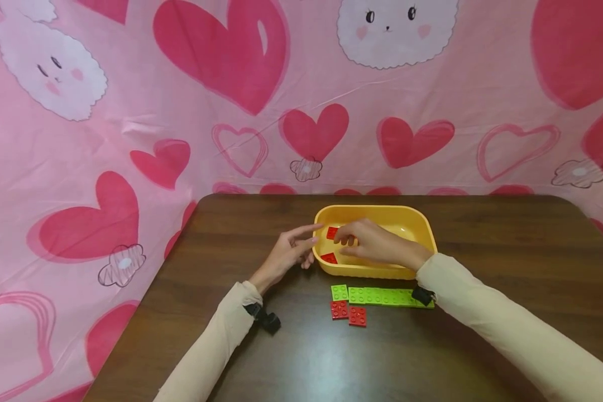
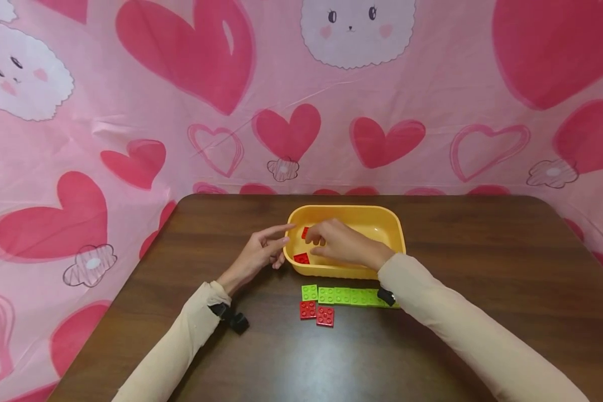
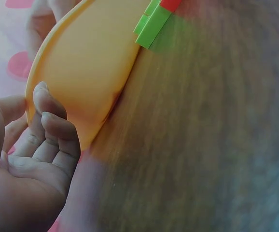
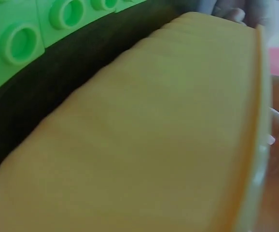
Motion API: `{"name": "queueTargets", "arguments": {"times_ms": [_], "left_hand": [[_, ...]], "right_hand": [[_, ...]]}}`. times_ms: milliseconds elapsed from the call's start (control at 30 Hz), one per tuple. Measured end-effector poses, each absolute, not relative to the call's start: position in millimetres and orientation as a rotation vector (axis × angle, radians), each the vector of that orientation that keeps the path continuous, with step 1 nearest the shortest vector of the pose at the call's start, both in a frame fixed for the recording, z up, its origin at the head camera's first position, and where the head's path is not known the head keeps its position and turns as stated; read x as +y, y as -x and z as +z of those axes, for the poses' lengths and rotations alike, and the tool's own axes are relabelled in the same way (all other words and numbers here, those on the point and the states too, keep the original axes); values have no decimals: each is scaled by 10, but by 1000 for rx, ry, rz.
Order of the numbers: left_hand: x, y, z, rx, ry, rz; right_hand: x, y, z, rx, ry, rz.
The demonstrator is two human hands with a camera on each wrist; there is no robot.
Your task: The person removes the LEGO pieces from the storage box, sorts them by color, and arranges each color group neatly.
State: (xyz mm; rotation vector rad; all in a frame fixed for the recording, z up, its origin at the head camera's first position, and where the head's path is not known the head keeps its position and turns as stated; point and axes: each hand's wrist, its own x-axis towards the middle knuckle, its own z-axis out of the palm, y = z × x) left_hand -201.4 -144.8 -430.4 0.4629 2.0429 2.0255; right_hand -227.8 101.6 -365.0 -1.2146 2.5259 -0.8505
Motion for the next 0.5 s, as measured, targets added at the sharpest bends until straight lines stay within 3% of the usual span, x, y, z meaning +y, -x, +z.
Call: {"name": "queueTargets", "arguments": {"times_ms": [500], "left_hand": [[-1447,2015,-4293,2049,-469,2021]], "right_hand": [[830,2374,-3861,2399,1084,-704]]}}
